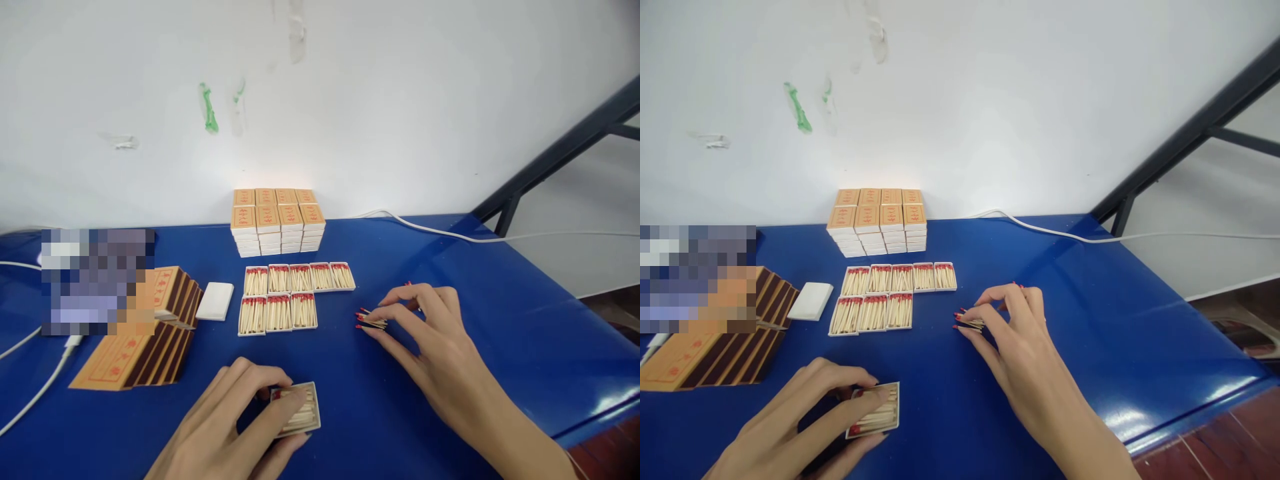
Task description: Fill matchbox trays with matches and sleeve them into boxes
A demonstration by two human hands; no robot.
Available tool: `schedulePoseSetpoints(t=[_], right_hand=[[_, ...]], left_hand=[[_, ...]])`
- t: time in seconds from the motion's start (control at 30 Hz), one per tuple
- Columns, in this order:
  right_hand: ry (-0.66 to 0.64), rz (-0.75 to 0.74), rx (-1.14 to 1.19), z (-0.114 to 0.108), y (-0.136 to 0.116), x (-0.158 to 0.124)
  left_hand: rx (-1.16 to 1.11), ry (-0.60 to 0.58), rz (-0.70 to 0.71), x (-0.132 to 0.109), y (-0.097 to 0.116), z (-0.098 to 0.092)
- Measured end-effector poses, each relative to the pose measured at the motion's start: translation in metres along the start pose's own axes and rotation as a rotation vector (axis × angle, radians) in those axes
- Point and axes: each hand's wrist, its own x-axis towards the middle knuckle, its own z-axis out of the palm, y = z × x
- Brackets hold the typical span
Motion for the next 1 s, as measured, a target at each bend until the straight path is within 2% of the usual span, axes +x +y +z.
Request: schedulePoseSetpoints(t=[0.13, 0.33, 0.53, 0.73, 1.0], right_hand=[[-0.051, 0.092, 0.033, -0.002, 0.006, -0.001], [-0.178, 0.068, 0.026, -0.003, 0.011, 0.005], [-0.154, -0.114, -0.105, 0.000, 0.005, 0.006], [-0.155, -0.177, -0.286, 0.004, 0.001, -0.002], [-0.185, -0.084, -0.184, 0.003, 0.004, -0.009]], left_hand=[[0.002, -0.001, -0.001, 0.000, 0.000, 0.000], [0.005, 0.021, -0.011, -0.003, -0.001, 0.003], [0.001, 0.099, -0.073, -0.003, 0.004, 0.006], [-0.154, 0.151, -0.141, 0.006, 0.009, 0.002], [-0.187, 0.117, -0.175, 0.013, 0.011, -0.006]])
